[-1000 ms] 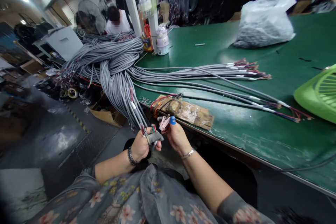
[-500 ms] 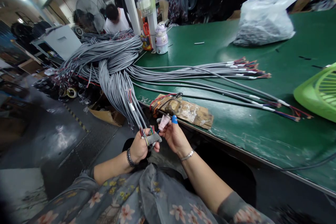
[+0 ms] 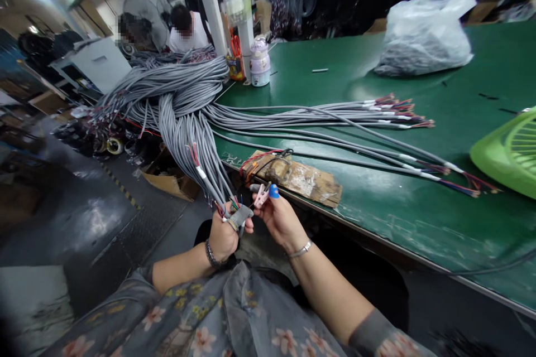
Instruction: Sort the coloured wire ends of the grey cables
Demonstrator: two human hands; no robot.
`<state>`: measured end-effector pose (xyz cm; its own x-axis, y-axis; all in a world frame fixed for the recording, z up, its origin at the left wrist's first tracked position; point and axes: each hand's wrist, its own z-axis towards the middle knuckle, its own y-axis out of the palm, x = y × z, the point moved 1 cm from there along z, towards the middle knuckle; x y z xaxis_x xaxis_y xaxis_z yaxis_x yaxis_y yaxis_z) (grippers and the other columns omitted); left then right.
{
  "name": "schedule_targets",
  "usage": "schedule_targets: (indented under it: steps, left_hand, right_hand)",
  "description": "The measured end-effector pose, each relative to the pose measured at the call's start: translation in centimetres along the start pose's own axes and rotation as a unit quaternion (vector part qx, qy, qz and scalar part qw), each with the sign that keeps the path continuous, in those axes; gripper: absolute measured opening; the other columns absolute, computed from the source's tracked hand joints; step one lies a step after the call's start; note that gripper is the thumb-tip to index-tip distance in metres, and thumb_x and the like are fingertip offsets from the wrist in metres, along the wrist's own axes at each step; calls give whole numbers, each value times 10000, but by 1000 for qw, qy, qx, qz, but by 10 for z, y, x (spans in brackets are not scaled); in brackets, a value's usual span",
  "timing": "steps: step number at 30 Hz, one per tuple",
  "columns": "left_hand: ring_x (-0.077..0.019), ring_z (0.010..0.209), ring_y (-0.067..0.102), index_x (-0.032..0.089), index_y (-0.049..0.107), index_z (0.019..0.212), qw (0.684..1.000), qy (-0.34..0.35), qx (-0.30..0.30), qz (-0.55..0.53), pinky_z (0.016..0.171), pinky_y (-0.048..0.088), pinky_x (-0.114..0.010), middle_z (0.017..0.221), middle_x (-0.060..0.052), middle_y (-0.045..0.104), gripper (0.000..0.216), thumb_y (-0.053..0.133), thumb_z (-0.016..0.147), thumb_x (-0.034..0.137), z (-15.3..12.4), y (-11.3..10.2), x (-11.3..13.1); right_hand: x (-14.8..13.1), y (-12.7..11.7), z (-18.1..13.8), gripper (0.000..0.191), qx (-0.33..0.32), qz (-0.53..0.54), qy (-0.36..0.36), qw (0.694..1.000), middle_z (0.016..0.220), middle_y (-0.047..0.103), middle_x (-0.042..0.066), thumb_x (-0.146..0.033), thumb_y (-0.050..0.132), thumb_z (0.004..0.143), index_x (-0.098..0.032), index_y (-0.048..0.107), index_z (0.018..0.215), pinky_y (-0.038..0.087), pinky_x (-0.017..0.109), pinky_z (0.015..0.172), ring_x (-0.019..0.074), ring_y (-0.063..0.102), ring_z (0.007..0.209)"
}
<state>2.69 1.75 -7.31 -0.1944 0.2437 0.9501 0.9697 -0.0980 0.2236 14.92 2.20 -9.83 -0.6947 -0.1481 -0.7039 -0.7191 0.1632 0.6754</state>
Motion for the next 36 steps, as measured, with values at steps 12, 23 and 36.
schedule_targets:
  steps: [12, 23, 36]
  left_hand:
    - [-102, 422, 541, 155, 584, 625, 998, 2, -39, 39, 436, 480, -221, 486, 6, 596, 372, 732, 643, 495, 1, -6, -12]
    - [-146, 598, 631, 134, 658, 732, 993, -14, -119, 21, 615, 510, -264, 647, -57, 684, 458, 773, 609, 559, -5, -17, 0]
    - [-228, 924, 645, 190, 632, 1045, 752, 201, -307, 548, 808, 465, -304, 964, -46, 707, 360, 637, 685, 209, -21, -10, -5]
  right_hand:
    - [8, -1, 4, 415, 36, 63, 13, 997, 728, 675, 1, -605, 772, 608, -237, 685, 779, 491, 304, 609, 163, 582, 638]
    - [1, -31, -14, 417, 43, -10, 7, 999, 699, 693, 30, -639, 748, 610, -239, 718, 724, 517, 339, 718, 187, 617, 670]
    - [-19, -23, -95, 434, -23, -307, -120, 944, 666, 621, 24, -501, 715, 718, -215, 668, 1041, 398, 233, 432, 131, 502, 498]
